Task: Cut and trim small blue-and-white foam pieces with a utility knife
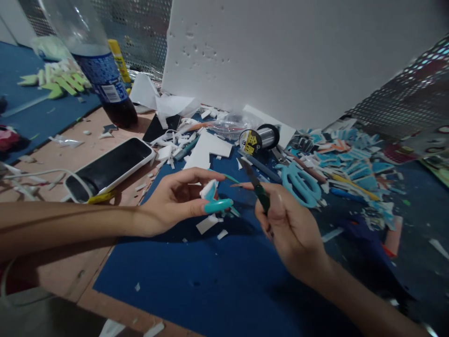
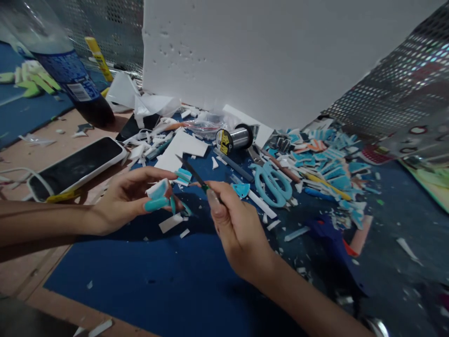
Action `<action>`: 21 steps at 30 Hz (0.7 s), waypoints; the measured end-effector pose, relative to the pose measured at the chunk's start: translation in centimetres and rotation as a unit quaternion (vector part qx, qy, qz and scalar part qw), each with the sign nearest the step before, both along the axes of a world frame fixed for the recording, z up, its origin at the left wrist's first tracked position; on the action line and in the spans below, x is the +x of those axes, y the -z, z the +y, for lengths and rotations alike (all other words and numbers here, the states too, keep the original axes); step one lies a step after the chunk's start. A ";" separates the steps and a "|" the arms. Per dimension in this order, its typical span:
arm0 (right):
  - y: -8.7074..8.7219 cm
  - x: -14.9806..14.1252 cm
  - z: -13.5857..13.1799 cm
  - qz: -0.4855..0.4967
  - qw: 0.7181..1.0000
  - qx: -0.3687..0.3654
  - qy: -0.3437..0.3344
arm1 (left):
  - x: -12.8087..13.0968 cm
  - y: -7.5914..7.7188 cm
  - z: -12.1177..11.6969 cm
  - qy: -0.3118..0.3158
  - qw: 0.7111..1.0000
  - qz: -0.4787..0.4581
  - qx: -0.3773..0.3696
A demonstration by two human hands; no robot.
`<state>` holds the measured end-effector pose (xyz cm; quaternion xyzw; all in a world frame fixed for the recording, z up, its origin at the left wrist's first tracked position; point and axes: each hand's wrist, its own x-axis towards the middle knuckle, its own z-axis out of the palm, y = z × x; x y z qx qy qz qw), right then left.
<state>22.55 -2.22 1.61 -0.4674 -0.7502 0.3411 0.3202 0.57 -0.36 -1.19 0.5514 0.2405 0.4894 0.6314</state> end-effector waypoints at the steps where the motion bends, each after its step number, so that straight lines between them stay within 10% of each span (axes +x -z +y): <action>1: -0.1 0.1 0.0 -0.056 0.996 0.066 -0.007 | 0.0 0.0 0.0 0.009 1.000 -0.008 -0.010; 8: -1.3 -0.1 0.2 -0.272 0.891 0.361 -0.041 | 0.0 0.0 0.2 0.019 0.999 0.032 -0.031; 21: -1.3 -0.1 0.1 -0.305 0.865 0.396 -0.043 | -0.1 0.1 0.4 -0.026 0.996 0.080 -0.009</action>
